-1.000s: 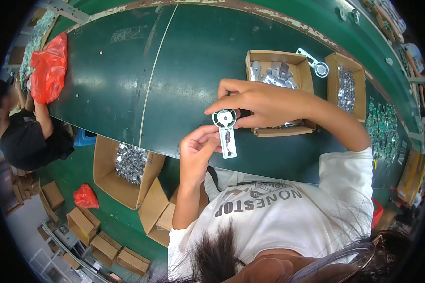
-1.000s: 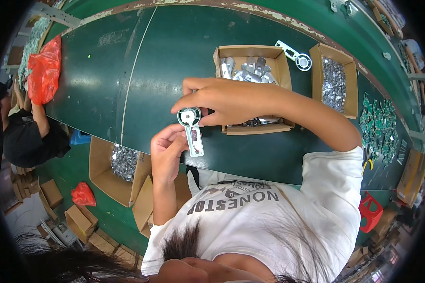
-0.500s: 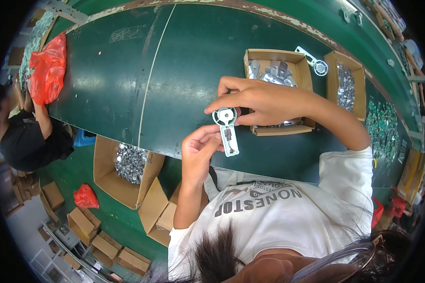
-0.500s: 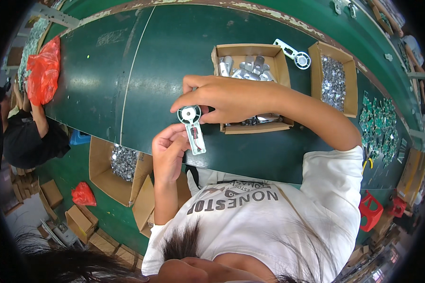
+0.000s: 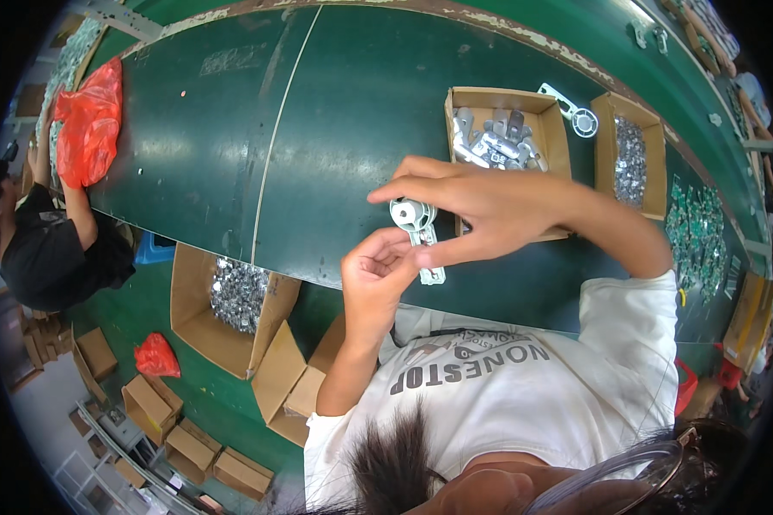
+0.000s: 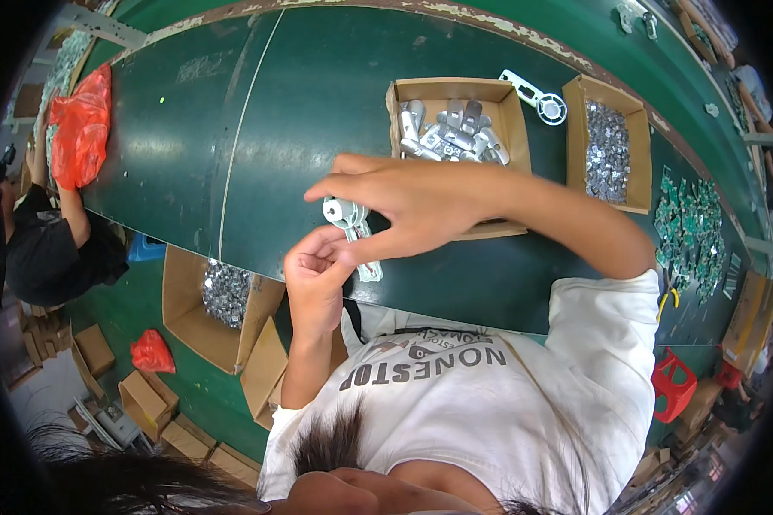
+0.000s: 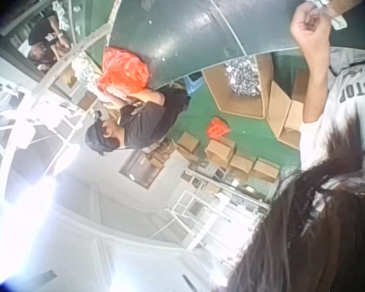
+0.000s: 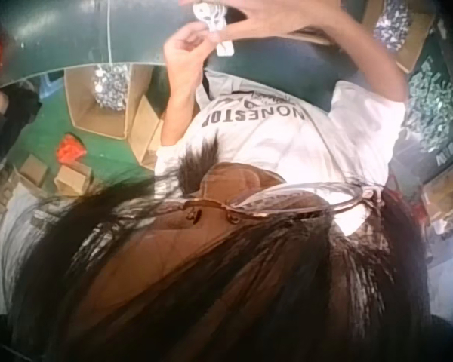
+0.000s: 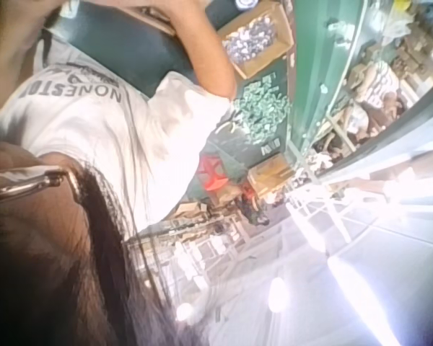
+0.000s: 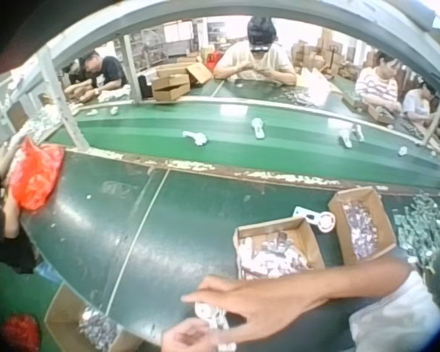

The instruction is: Assembling small electronic components into plastic housings on a production line.

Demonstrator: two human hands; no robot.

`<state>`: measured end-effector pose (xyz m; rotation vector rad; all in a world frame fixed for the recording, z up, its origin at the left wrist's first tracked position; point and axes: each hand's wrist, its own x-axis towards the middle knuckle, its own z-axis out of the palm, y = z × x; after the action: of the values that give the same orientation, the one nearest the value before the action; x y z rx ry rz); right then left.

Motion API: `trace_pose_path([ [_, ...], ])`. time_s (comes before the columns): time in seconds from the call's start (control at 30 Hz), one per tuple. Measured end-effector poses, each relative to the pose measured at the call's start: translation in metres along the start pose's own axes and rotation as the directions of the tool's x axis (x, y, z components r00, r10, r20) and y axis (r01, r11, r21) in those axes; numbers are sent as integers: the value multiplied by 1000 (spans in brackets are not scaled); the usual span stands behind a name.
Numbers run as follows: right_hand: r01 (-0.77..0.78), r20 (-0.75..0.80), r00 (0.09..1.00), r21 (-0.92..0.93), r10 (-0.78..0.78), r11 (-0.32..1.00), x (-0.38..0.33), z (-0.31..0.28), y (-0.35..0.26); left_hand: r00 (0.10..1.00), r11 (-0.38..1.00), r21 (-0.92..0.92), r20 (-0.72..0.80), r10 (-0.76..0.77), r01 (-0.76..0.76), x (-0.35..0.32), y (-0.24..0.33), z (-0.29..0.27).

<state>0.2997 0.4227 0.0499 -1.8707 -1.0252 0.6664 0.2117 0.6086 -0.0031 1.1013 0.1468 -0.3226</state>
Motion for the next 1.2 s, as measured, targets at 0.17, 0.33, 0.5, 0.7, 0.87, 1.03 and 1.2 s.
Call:
trace_pose_path([
  [0.17,-212,-324,924,11,204,977,5,36,-17,1000,1000,-8,-14,11,-11,-1,6,9],
  [0.33,-34,-468,884,-52,5,998,6,46,-7,999,999,-40,-40,6,-8,-2,12,12],
  [0.5,6,-465,885,-14,-12,1000,5,46,-1,1000,995,-99,-2,7,-7,-4,9,7],
  [0.7,71,-499,865,12,-55,997,3,43,-1,999,990,-137,-17,-38,35,-3,10,10],
  [0.87,92,-518,852,8,-74,996,1,35,-3,999,995,-90,-13,-43,41,-3,9,9],
  [1.03,60,-546,833,248,88,967,-16,16,-14,1000,1000,16,7,6,-6,-3,9,5],
  [1.2,60,-578,814,-15,-57,998,-21,16,-5,997,998,67,-73,-17,22,-1,9,11],
])
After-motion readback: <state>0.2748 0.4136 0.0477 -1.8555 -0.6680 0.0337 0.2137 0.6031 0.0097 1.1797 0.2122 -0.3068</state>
